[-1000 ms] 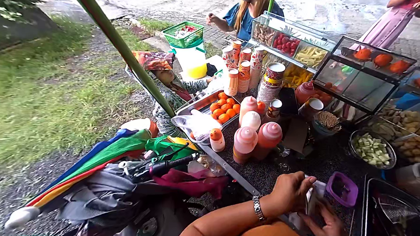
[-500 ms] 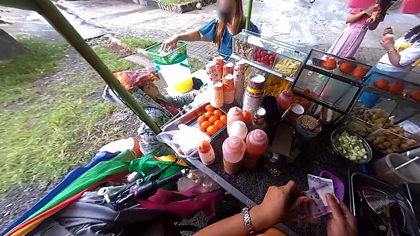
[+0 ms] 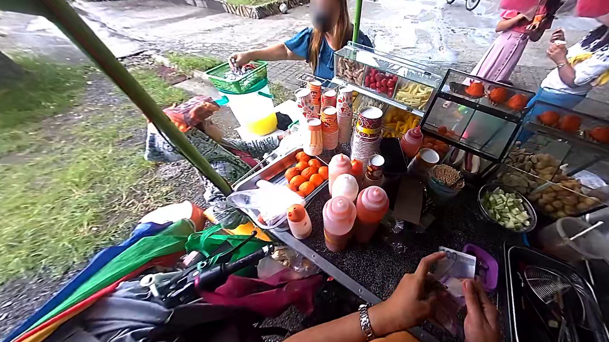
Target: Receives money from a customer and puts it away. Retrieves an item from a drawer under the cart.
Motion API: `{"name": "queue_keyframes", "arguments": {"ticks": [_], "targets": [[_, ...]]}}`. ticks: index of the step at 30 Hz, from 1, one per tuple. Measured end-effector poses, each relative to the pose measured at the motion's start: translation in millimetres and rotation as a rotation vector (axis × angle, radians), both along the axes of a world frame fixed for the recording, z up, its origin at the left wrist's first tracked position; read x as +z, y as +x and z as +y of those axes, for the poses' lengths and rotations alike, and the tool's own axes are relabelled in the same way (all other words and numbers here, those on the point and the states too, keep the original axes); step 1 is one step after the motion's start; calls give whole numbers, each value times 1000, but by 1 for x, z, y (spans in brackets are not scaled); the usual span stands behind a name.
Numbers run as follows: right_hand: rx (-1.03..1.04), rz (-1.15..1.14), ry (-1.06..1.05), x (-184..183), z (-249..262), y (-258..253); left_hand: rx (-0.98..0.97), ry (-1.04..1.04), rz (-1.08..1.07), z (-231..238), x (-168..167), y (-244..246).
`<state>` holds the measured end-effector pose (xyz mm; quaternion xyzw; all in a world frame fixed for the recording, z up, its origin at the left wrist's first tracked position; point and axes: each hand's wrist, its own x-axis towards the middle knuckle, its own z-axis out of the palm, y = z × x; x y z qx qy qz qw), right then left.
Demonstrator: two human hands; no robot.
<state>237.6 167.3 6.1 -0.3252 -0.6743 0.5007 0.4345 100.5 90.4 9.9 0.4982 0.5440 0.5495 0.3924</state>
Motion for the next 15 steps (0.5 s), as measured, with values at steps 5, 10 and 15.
{"name": "queue_keyframes", "arguments": {"ticks": [5,10,15], "targets": [[48,-53,0,-3,18,7,31,189,111,-2,-6,-2],[161,-6,-148,10,26,7,139,127,21,-1,-3,-4],[270,40,-554,13,5,3,199,119,-22,0,2,-5]]}}
